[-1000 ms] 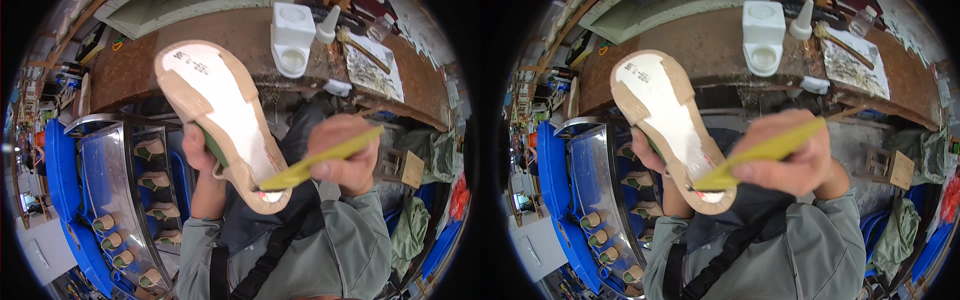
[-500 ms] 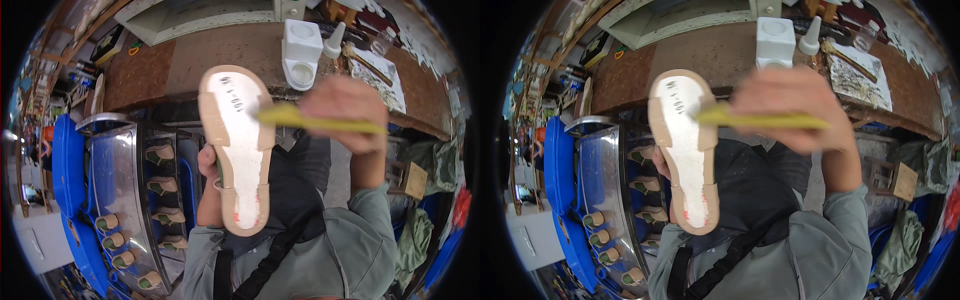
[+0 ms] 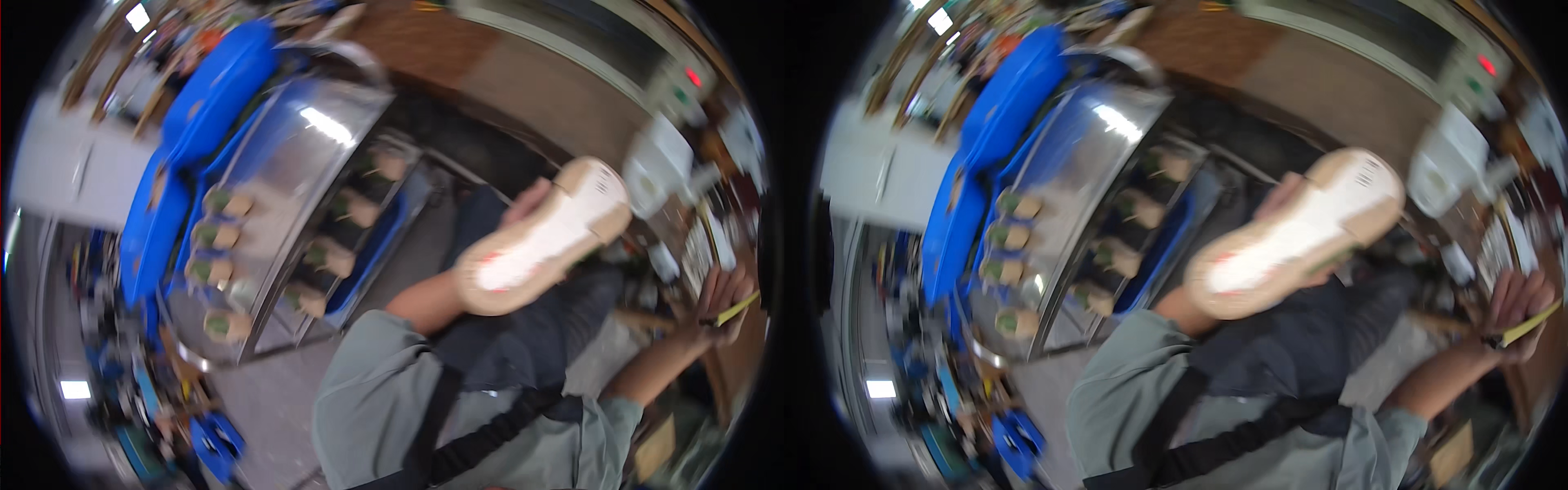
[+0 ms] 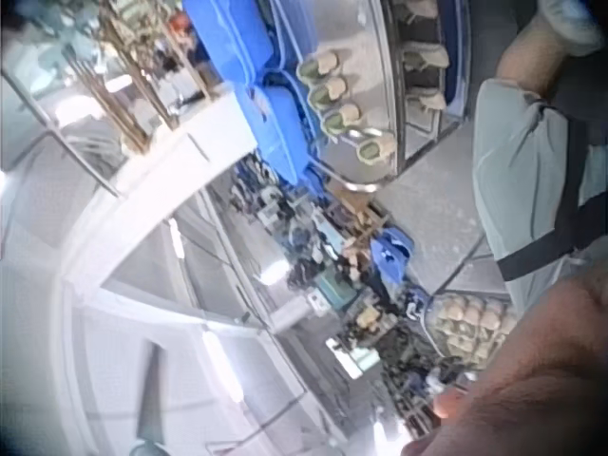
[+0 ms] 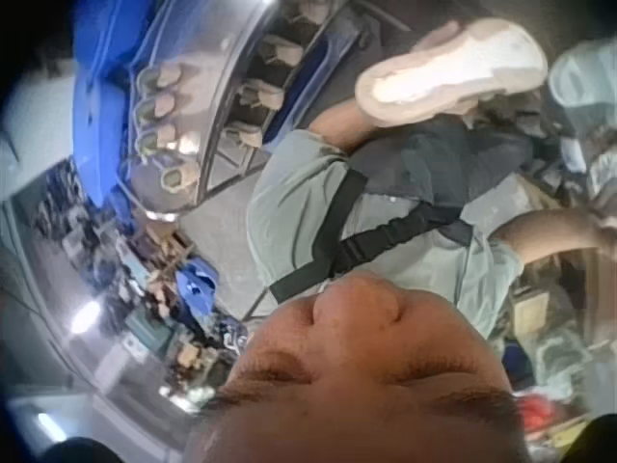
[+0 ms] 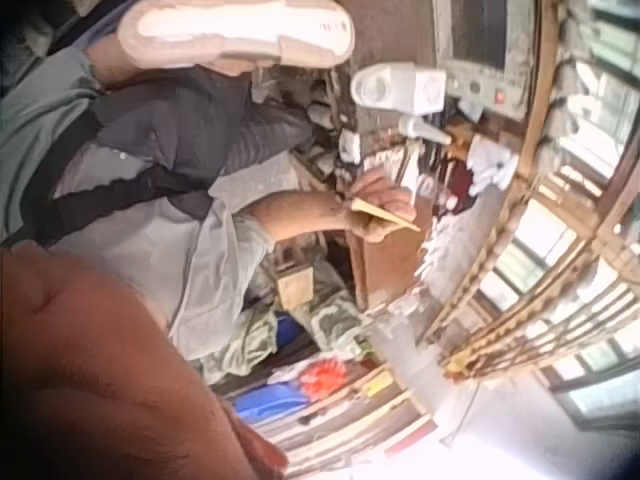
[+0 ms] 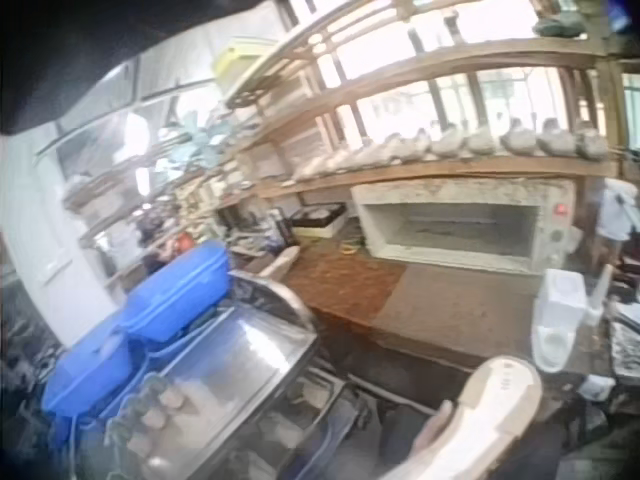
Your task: The worker is using a small yellow brush to apply dark adhesive or sealant along the seam where the green upper meets the beige sole of a sandal mounted on a shoe last, then placing the finished component on a drying rack.
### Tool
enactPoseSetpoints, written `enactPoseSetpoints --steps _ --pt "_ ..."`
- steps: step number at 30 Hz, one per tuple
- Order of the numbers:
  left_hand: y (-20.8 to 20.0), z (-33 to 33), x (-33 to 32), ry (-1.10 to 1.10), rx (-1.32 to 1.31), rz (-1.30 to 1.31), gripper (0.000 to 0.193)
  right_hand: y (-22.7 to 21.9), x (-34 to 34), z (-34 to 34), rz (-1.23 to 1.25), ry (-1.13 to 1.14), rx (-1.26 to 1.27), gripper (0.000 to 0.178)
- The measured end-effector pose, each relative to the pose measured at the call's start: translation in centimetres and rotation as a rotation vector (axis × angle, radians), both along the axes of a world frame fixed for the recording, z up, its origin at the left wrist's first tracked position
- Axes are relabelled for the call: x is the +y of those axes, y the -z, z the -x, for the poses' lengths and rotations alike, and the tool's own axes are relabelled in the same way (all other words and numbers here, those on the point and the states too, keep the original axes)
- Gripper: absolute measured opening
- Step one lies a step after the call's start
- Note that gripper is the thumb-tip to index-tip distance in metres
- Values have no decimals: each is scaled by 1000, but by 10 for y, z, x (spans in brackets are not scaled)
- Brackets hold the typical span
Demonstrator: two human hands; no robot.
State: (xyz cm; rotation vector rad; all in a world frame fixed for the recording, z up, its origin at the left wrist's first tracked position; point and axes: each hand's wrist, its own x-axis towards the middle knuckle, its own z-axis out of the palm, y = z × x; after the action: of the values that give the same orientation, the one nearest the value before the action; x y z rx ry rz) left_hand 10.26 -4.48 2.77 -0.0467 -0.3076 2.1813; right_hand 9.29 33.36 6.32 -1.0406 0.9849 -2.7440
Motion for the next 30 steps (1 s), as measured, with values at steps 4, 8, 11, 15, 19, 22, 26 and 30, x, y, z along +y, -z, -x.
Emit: enactPoseSetpoints --steps 4,8,11,15,19,22,26,30 --pt "43 -10 -31 -390 17 275 52 55 -60 18 143 688 -688 24" --pt "46 -25 -74 -747 108 562 50 79 -72 51 91 -133 -348 29" --pt "46 -32 -106 -934 209 633 50 78 -96 54 -36 186 -528 23" --pt "63 -22 -136 -1209 101 1002 42 78 -93 51 -90 188 -570 21" --pt "27 -15 -144 -1344 178 906 59 74 -121 53 -54 272 -675 16" --pt "-7 34 -122 -1396 344 952 60 46 -118 52 -109 289 -619 18" --pt "-71 156 -92 -1149 406 797 50 9 -88 60 -83 399 -448 20" --pt "-213 230 -27 -1116 682 733 53 -31 -78 93 -235 475 -513 15"
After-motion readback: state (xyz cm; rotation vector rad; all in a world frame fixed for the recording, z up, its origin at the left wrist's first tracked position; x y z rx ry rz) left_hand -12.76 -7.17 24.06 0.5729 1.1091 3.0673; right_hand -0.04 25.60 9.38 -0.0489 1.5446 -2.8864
